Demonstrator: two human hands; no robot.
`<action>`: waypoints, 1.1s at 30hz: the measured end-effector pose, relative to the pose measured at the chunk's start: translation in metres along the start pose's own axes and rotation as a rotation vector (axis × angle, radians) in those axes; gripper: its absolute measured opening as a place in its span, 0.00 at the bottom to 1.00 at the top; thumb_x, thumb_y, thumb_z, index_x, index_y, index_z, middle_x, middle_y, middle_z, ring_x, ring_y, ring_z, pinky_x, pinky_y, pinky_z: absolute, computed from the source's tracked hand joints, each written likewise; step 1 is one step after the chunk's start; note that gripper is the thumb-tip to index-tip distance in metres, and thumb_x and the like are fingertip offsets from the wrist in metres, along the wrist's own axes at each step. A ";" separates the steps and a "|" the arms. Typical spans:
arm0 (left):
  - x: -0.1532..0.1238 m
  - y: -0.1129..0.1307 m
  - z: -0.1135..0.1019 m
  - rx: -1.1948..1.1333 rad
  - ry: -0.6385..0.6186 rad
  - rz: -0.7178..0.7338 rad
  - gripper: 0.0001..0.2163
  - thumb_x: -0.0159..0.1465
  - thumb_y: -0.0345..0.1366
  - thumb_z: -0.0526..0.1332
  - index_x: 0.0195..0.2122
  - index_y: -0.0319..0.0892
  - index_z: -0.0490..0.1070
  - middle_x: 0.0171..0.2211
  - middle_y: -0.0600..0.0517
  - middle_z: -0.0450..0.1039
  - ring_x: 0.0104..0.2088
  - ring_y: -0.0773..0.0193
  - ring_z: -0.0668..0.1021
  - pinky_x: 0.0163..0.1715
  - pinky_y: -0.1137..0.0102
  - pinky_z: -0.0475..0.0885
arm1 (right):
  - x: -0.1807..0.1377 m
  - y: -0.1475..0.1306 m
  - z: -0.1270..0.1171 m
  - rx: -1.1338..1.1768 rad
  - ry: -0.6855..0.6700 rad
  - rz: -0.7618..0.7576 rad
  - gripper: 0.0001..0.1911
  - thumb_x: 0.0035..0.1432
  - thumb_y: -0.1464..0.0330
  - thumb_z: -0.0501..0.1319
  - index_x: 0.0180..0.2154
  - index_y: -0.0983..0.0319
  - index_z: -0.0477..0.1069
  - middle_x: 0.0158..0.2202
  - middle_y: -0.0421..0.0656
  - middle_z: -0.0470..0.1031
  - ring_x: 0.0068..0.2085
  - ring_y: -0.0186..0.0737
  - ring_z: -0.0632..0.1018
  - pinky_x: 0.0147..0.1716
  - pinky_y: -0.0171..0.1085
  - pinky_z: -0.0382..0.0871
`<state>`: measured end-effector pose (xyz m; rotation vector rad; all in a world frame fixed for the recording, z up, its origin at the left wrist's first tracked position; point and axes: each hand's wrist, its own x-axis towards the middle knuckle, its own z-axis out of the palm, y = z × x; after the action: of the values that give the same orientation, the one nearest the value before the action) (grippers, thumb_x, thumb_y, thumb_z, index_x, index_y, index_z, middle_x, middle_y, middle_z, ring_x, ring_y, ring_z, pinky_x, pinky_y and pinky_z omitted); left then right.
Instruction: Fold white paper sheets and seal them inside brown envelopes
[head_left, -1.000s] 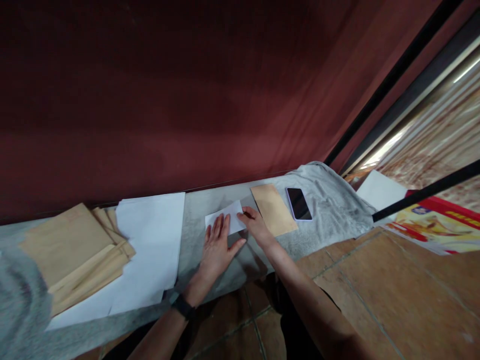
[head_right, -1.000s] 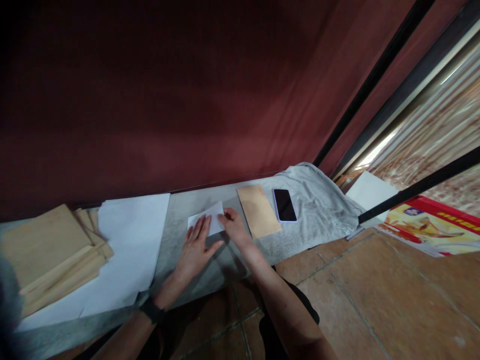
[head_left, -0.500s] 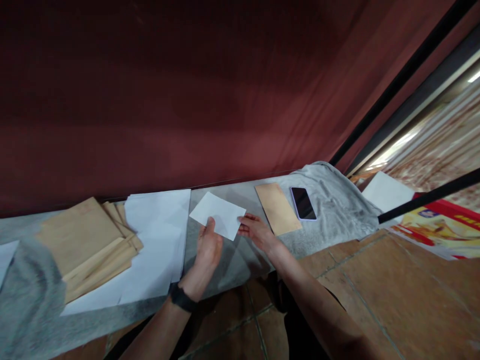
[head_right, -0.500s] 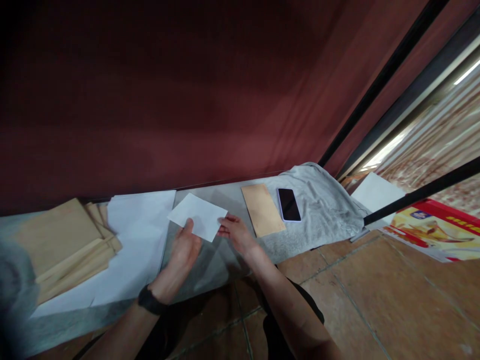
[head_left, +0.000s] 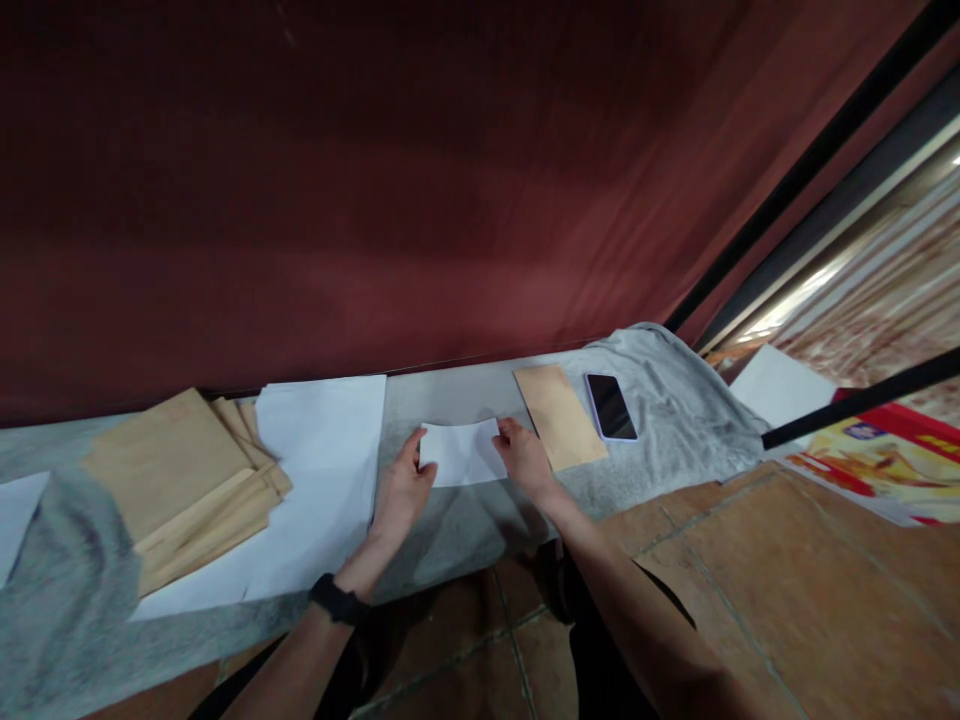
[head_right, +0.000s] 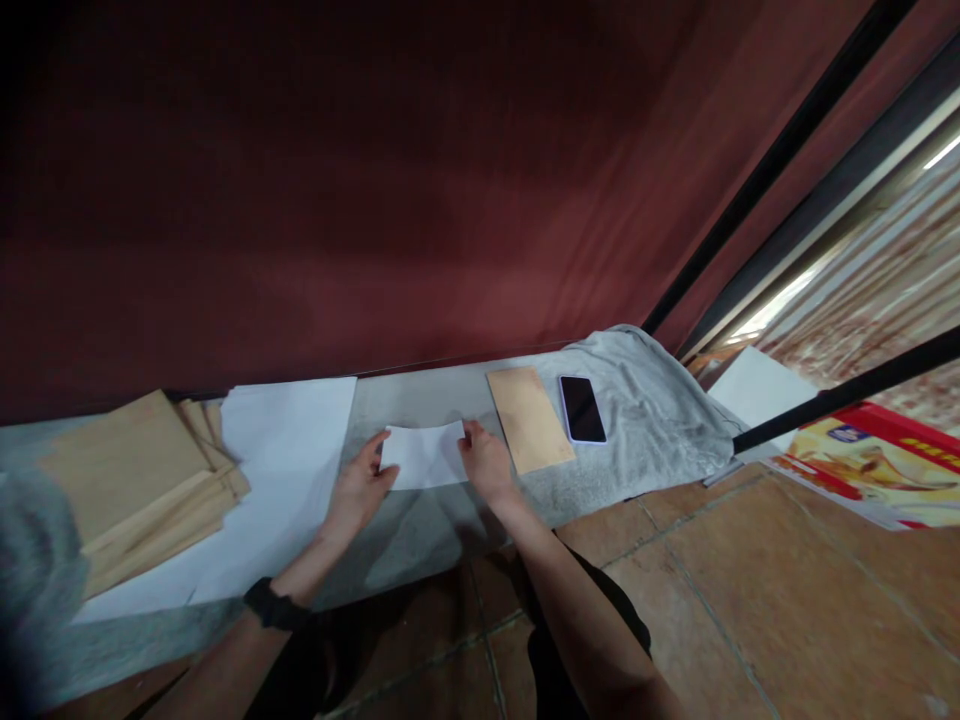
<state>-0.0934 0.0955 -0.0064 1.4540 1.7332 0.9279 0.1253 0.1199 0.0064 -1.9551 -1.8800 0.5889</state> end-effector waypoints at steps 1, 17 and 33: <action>-0.001 0.000 0.000 0.066 -0.002 0.018 0.29 0.56 0.32 0.60 0.61 0.40 0.68 0.28 0.55 0.76 0.28 0.62 0.78 0.34 0.67 0.74 | -0.001 -0.001 0.000 -0.042 -0.013 0.003 0.13 0.66 0.71 0.57 0.50 0.59 0.73 0.38 0.44 0.82 0.39 0.41 0.81 0.38 0.34 0.69; -0.022 0.014 0.009 0.764 0.091 0.267 0.20 0.67 0.36 0.52 0.57 0.36 0.71 0.54 0.36 0.73 0.54 0.45 0.76 0.56 0.50 0.70 | -0.038 -0.028 0.047 -0.134 0.027 -0.497 0.26 0.72 0.63 0.49 0.67 0.65 0.60 0.69 0.51 0.61 0.69 0.47 0.62 0.68 0.50 0.55; -0.016 0.001 0.043 0.762 -0.015 0.405 0.33 0.71 0.49 0.47 0.69 0.29 0.55 0.71 0.35 0.52 0.72 0.50 0.55 0.70 0.53 0.52 | -0.033 -0.005 0.048 -0.286 0.116 -0.400 0.29 0.71 0.67 0.48 0.70 0.69 0.52 0.71 0.53 0.53 0.72 0.48 0.56 0.69 0.50 0.50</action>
<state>-0.0541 0.0834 -0.0264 2.3522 1.9162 0.4325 0.0951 0.0859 -0.0301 -1.6489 -2.2919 0.0920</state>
